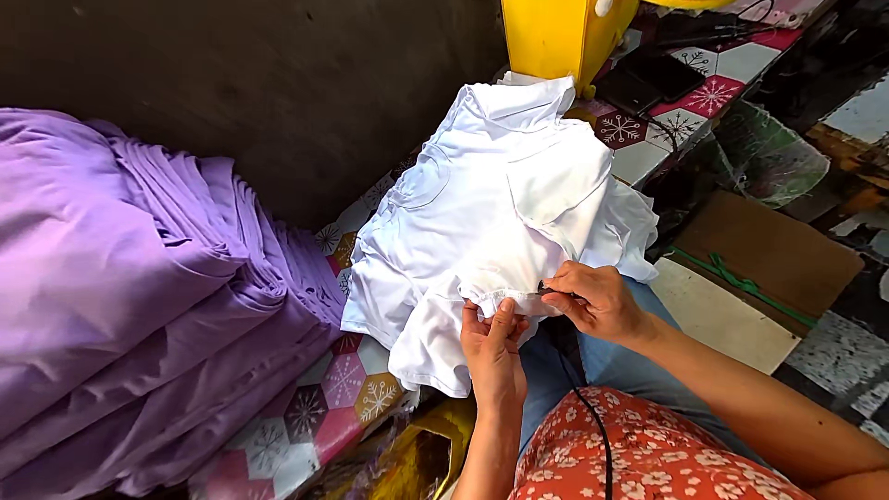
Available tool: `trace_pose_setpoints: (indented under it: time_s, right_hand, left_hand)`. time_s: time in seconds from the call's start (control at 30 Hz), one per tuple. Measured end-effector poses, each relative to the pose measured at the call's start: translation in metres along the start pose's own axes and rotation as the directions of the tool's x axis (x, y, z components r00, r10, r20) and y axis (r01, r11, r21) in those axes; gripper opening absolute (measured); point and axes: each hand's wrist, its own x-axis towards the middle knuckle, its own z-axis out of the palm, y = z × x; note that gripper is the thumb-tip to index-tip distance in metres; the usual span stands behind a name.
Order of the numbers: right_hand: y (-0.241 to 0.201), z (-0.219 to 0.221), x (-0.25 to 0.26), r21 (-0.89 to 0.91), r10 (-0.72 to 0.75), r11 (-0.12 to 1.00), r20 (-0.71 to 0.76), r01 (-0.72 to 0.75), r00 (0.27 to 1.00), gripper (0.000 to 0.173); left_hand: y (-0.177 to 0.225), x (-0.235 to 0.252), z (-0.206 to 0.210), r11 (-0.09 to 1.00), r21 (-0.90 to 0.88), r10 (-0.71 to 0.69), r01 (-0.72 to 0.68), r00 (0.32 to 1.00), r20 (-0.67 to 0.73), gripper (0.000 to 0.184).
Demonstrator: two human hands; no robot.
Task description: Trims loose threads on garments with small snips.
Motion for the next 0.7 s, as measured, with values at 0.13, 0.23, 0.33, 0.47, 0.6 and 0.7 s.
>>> trace_pose_setpoints:
  time_s: [0.13, 0.23, 0.33, 0.47, 0.6, 0.7]
  right_hand:
    - [-0.002, 0.001, -0.001, -0.056, -0.012, 0.998, 0.030, 0.013, 0.999, 0.036]
    - [-0.004, 0.005, 0.001, -0.097, 0.011, 0.995, 0.028, -0.008, 1.000, 0.033]
    - [-0.005, 0.006, -0.003, -0.056, 0.083, 0.995, 0.013, -0.082, 0.996, 0.031]
    - [-0.013, 0.003, -0.004, 0.055, 0.205, 0.978, -0.028, -0.203, 0.978, 0.030]
    - [-0.026, 0.005, 0.004, -0.091, 0.056, 0.994, 0.008, -0.055, 0.998, 0.039]
    - [-0.025, 0.008, 0.005, -0.170, -0.007, 0.985, 0.025, 0.011, 1.000, 0.039]
  left_hand:
    - [-0.002, -0.002, 0.001, 1.000, 0.004, -0.004, 0.004, 1.000, 0.011, 0.022]
    - [-0.006, -0.002, 0.001, 0.999, 0.034, 0.028, -0.029, 0.999, 0.027, 0.025]
    - [-0.007, -0.001, -0.004, 0.999, -0.045, 0.023, -0.022, 0.999, 0.027, 0.016]
    - [-0.006, -0.002, -0.006, 0.988, -0.157, -0.003, -0.002, 0.999, -0.035, 0.017]
    - [-0.005, -0.007, -0.003, 0.983, -0.182, -0.029, 0.017, 0.998, -0.062, 0.016]
    - [-0.002, -0.012, -0.002, 0.985, -0.174, -0.016, 0.010, 0.999, -0.038, 0.017]
